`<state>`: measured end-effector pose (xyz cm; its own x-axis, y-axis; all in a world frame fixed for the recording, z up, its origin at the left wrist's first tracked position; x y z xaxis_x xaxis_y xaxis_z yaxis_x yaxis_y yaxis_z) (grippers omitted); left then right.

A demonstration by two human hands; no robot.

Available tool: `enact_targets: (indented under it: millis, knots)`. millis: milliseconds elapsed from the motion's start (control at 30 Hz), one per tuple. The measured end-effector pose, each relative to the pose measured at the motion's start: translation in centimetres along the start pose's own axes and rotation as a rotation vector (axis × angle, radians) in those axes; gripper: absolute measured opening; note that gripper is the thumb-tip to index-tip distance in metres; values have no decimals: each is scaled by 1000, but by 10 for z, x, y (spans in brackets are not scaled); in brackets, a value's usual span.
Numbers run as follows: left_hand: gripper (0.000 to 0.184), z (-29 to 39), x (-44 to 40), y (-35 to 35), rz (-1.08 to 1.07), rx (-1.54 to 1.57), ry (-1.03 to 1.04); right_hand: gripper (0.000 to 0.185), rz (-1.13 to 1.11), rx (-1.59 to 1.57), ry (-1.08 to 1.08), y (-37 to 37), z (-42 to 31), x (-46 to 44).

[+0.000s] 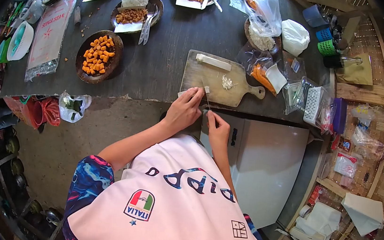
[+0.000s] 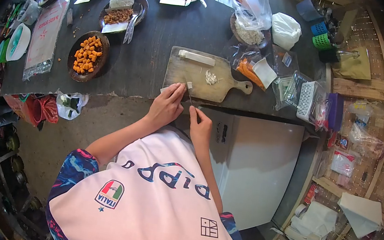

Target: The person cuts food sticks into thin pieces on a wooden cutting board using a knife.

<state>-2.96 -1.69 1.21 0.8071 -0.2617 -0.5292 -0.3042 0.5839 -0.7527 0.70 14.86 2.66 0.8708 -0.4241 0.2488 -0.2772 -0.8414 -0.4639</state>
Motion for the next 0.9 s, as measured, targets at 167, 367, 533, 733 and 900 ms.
enact_targets:
  millis: [167,367,533,733,900]
  knots:
    - [57,-2,-2,0,20,-5,2,49,-30,80,14,-4,-1,1]
    - [57,-2,2,0,17,26,-8,41,12,22,-12,1,2,2]
    - [58,-3,0,-1,23,-33,44,48,-40,57,91,-7,-9,10]
    - [58,-1,-2,-5,13,18,8,48,-39,44,31,3,-10,-1]
    - [55,-4,0,-2,33,-3,29,49,-42,124,64,-8,-11,7]
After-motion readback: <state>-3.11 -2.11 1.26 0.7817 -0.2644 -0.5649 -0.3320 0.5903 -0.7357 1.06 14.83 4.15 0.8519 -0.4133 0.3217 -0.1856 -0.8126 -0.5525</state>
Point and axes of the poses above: each hand's wrist, its own x-axis away from the middle knuckle, its own y-axis out of the palm, z = x × y, the point moved 2 cm from there along -x, towards the middle knuckle, and after that the axes turned 12 degrees about z, right-handed, at the moved point
